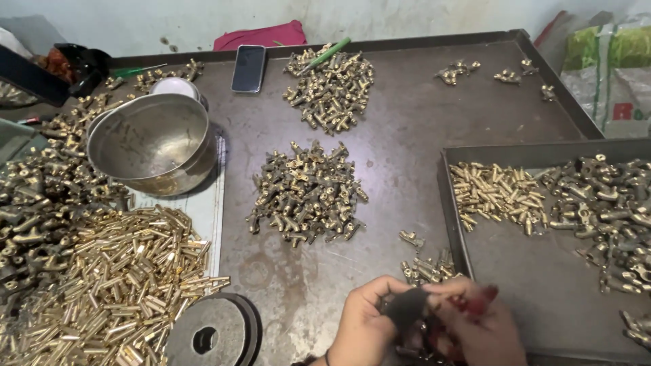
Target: The recorder is inspecting, cleaning, and sorting small brass metal fittings at a workbench, using a small cloth and pliers.
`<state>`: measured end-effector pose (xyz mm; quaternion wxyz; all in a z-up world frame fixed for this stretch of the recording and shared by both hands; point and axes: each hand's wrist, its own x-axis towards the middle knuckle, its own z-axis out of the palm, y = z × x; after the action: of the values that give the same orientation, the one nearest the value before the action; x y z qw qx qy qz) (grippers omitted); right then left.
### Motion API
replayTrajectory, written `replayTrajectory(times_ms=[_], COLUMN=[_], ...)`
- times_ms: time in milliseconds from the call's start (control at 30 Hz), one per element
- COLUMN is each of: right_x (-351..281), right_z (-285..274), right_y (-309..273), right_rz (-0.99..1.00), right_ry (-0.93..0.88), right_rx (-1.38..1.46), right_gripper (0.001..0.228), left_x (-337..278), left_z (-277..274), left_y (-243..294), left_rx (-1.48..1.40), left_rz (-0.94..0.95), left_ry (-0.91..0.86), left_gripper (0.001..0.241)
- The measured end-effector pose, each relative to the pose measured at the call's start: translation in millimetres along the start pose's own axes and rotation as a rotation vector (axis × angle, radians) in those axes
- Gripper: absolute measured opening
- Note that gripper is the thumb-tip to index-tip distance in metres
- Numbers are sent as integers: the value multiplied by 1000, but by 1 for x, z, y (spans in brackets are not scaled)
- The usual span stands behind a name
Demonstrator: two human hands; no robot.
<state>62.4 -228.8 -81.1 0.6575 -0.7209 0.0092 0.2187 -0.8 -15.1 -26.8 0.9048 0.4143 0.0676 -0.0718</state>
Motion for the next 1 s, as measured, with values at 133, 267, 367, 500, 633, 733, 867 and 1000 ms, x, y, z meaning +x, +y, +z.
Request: replayTrajectory(times_ms=[133,267,367,500,633,733,867,1000], right_x=[5,-6,-8,9,-5,-9,-12,-1], right_z=[9,8,-4,-31,-28,-36,-41,-59], right_y=[-66,-99,-79,-36,-65,-91,-86,-48], right_rz=[-112,45,51,-171,32,33,-53,-201], right_ry=[218,239,-4,-417,-21,287,236,254], right_rx=[211,131,-100,-276,-191,166,139,-28], right_gripper=[20,25,28,15,22,27,28,32], left_x=[-7,-3,4,15,56,100,153,139], left_z=[-1,0,17,10,17,22,-3,-19], left_y=[6,22,35,12,21,43,22,7], left_rx=[292,144,-20,-10,198,774,1682,1780], left_rz=[338,94,31,-92,-73,296,415,509], left_ry=[-110,-60,-105,-161,-153,-204,-231,-172], left_gripper=[23,24,33,47,51,42,24,23])
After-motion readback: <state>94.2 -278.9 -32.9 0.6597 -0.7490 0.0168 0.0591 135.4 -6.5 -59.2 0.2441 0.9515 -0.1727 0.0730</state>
